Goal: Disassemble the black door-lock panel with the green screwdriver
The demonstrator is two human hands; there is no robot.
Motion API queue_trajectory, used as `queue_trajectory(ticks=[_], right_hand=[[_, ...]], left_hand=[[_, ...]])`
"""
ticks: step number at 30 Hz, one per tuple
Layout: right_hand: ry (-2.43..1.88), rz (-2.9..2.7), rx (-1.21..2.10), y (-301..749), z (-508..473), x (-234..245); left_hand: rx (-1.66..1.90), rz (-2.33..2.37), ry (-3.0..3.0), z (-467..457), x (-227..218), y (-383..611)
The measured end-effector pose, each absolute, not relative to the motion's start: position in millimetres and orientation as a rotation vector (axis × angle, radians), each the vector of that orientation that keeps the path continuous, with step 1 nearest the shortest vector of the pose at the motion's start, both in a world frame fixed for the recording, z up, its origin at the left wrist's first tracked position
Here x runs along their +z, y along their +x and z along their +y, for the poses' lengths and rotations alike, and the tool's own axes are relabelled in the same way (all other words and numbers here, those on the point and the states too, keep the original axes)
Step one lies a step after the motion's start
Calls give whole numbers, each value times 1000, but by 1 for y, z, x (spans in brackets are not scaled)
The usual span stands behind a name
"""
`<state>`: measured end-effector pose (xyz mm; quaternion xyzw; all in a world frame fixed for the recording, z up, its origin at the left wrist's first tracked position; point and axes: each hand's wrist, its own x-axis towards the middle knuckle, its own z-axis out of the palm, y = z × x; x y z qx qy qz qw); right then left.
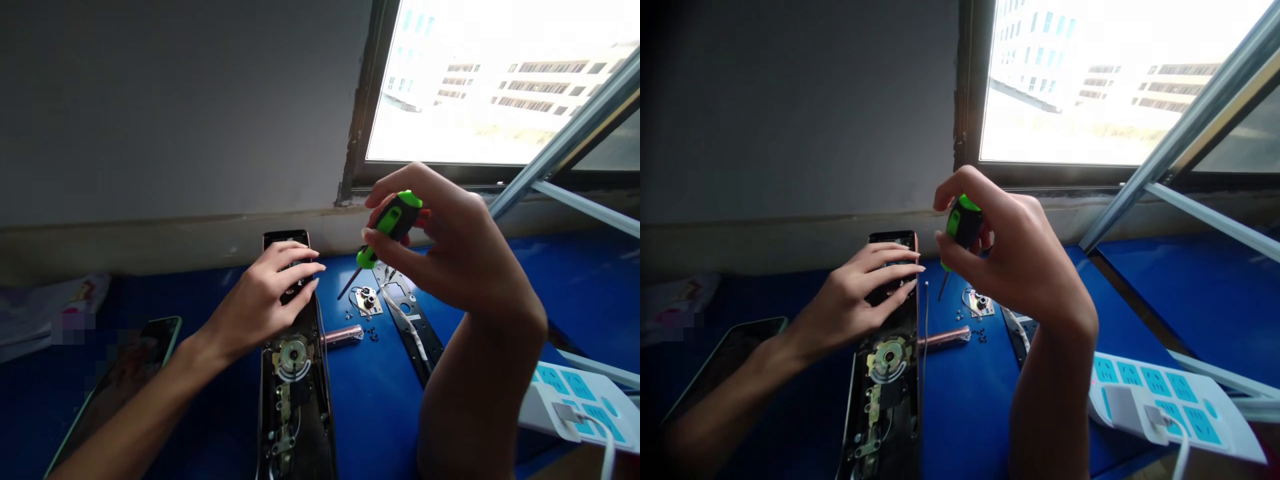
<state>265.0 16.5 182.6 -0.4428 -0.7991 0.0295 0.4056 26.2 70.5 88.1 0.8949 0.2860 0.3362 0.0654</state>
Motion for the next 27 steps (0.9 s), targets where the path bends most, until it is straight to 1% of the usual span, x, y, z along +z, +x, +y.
queue_trajectory(ticks=[2, 4, 8, 12, 15, 22, 27], right_hand=[[-1063, -2001, 74, 256, 20, 182], [-1019, -1997, 71, 247, 24, 181], [-980, -2019, 40, 231, 27, 178], [-989, -2070, -6, 220, 28, 175], [-1010, -2120, -12, 215, 30, 173], [-1032, -2153, -47, 211, 32, 170], [-1039, -2147, -41, 211, 34, 171]], left_hand=[[1163, 1044, 2658, 60, 76, 10], [1223, 1233, 2565, 50, 63, -3], [1166, 1456, 2434, 34, 40, -20], [1091, 1587, 2314, 26, 27, -27], [957, 1726, 2236, 20, 25, -28], [452, 1982, 2053, 11, 39, -29], [284, 2020, 1956, 9, 46, -30]])
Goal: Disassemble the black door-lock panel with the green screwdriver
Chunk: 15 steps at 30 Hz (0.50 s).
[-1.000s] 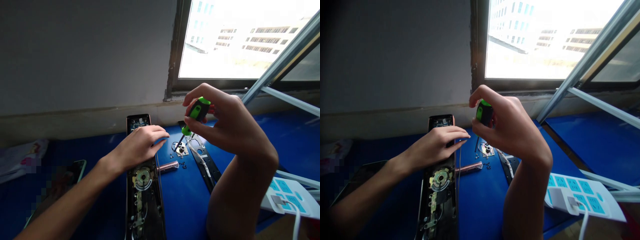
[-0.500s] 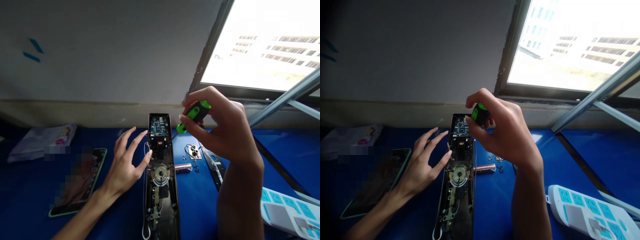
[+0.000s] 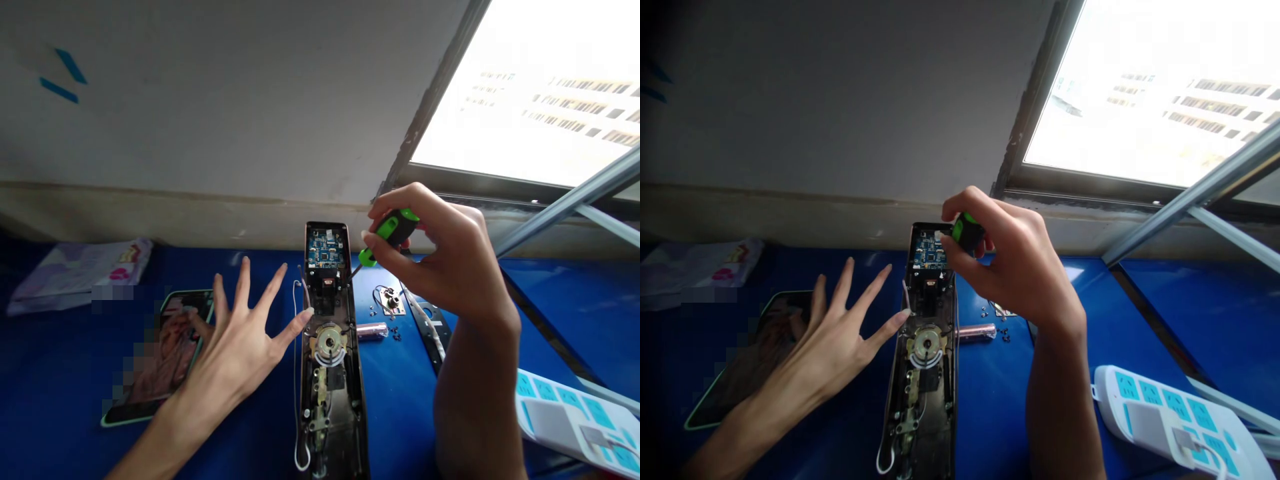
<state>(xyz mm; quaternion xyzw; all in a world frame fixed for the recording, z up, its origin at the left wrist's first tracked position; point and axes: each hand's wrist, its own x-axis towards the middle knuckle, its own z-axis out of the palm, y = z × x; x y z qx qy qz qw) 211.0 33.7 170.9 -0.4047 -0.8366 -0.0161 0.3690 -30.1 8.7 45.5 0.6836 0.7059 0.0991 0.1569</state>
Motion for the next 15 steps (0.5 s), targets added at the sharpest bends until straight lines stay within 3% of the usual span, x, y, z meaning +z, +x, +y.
queue_trajectory(ticks=[15], right_hand=[[-1012, -2101, -63, 213, 32, 171]], left_hand=[[454, 1875, 1923, 22, 31, -43]])
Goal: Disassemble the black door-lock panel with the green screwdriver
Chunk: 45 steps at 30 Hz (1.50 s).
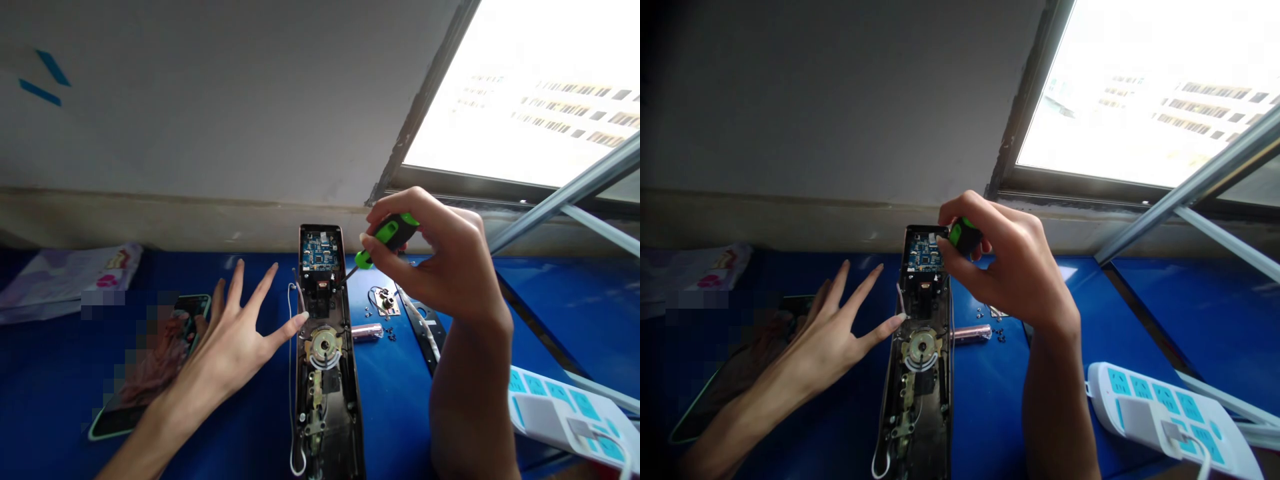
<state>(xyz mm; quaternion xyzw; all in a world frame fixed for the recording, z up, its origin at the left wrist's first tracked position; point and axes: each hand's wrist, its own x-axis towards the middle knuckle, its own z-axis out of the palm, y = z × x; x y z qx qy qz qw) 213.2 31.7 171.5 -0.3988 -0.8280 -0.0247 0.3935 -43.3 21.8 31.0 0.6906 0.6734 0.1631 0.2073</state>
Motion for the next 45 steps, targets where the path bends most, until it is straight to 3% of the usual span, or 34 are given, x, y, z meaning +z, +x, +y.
queue_trajectory(ticks=[18, 26, 33, 39, 45], right_hand=[[-997, -2114, 0, 210, 32, 168], [-1059, -2031, -195, 199, 31, 163], [-1021, -2108, 30, 194, 23, 168], [-1084, -2104, -33, 197, 24, 169], [-1069, -2121, -42, 197, 24, 168]], left_hand=[[416, 1850, 1888, 20, 37, -41], [513, 1823, 1917, 22, 31, -45], [481, 1826, 1932, 24, 34, -46], [529, 1819, 1970, 27, 30, -47], [696, 1550, 2058, 28, 27, -43]])
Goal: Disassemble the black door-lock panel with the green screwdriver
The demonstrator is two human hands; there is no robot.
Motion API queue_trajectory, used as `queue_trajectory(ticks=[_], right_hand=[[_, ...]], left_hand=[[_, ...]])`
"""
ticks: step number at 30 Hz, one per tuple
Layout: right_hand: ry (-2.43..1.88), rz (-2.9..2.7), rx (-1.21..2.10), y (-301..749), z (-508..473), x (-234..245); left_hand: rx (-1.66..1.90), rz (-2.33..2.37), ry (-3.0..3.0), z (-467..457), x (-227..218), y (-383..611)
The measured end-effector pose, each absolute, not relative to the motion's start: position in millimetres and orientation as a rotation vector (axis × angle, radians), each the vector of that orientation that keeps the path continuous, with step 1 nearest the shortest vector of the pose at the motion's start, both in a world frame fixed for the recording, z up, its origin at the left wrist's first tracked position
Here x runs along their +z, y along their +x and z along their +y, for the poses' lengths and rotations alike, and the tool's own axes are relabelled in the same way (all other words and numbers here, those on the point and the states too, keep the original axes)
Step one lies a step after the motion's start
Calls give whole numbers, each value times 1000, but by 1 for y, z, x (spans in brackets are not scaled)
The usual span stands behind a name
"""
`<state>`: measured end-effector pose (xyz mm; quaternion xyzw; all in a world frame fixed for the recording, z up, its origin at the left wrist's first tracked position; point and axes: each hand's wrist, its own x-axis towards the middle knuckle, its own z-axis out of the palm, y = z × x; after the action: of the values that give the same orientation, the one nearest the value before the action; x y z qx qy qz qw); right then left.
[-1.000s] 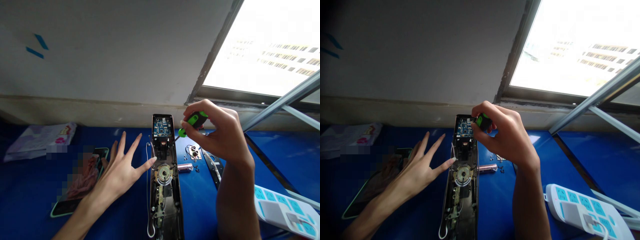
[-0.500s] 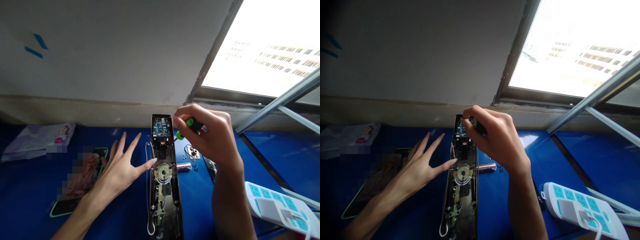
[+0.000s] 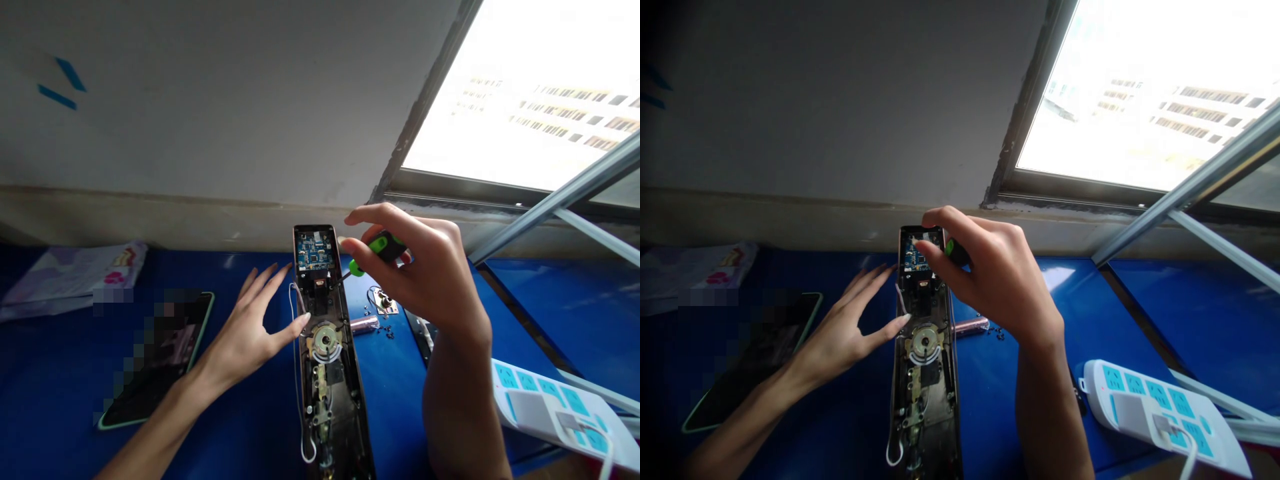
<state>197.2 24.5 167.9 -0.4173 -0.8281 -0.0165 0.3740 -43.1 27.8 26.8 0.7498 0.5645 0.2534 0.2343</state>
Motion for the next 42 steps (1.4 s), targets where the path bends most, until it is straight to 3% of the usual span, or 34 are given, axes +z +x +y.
queue_trajectory(ticks=[11, 18, 27, 35, 42], right_hand=[[-1043, -2134, 76, 200, 22, 168], [-1168, -1971, -262, 192, 26, 162], [-1025, -2140, 209, 198, 17, 172], [-1085, -2003, -73, 194, 24, 166], [-960, -2152, 129, 200, 19, 171]], left_hand=[[928, 1144, 1811, 29, 25, -32], [1004, 1008, 1610, 27, 23, -23], [1021, 965, 1536, 28, 19, -23], [1032, 953, 1572, 28, 18, -23], [999, 1087, 1825, 31, 17, -30]])
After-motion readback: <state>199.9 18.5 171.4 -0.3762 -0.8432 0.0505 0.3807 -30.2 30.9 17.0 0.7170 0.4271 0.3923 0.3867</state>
